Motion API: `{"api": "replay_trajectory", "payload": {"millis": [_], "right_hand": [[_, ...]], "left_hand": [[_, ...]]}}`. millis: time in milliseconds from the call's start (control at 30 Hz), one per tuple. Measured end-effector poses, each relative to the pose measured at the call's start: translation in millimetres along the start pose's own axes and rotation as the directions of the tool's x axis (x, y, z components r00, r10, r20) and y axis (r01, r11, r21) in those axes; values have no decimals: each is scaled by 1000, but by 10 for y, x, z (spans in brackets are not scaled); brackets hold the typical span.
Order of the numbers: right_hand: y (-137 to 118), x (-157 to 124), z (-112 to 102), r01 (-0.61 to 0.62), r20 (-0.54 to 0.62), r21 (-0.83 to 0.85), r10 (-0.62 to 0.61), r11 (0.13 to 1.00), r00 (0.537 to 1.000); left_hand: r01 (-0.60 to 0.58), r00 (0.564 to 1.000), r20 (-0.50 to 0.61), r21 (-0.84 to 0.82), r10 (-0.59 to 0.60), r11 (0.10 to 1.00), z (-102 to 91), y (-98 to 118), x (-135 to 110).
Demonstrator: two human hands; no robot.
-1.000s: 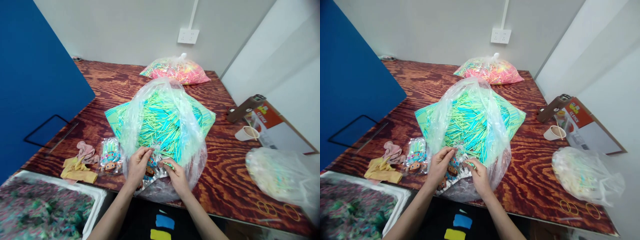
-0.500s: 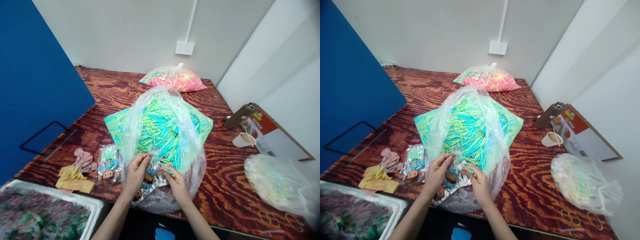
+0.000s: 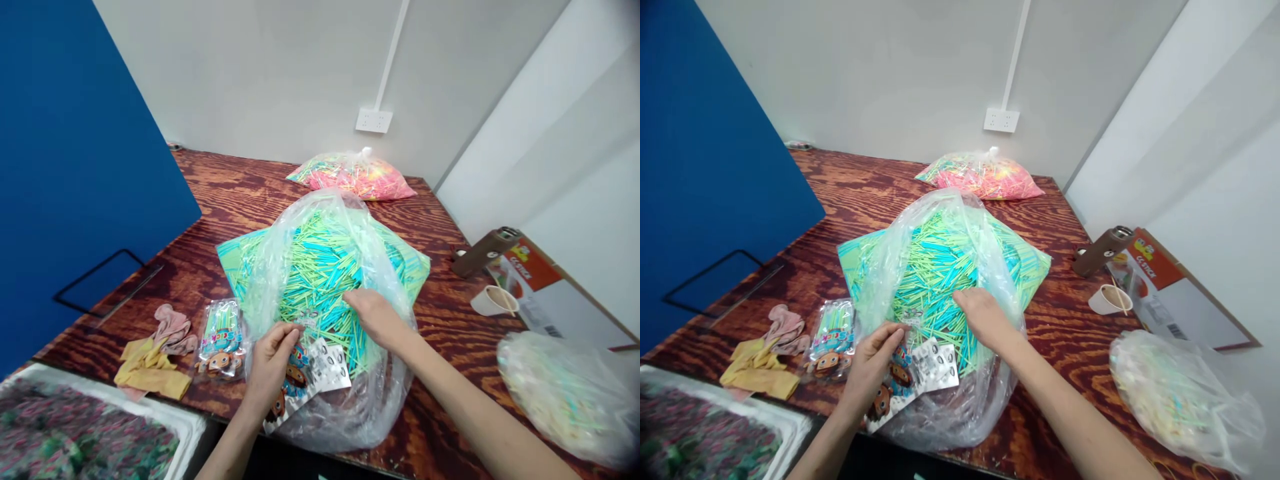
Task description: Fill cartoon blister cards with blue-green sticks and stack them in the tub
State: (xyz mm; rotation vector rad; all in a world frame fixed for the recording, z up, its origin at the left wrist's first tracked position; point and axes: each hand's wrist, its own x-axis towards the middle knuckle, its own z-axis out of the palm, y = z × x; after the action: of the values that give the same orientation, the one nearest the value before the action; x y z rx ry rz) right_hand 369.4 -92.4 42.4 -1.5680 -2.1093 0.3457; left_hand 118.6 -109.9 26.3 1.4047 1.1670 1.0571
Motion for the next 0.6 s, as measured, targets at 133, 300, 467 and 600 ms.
{"api": "replay_trajectory", "payload": {"millis": [133,300,467,600], "right_hand": [[55,91,19,-53,-53,136,61,989,997],[-263,-55,104,-201,-60,774,387,600,920],[-726,-509,506,-142,-130,893,548,427,827],[-815,-784,865,-231,-87,813,503,535,860]], "left_hand": [[-5,1000,30,-1,5,1000,67,-45,-38],[10,999,42,-23,-9,1000,116,-48,-57],[28,997,-73,-51,-32,998,38,3,-7],[39,995,-91,-77,-46,996,12,25,-8]]}}
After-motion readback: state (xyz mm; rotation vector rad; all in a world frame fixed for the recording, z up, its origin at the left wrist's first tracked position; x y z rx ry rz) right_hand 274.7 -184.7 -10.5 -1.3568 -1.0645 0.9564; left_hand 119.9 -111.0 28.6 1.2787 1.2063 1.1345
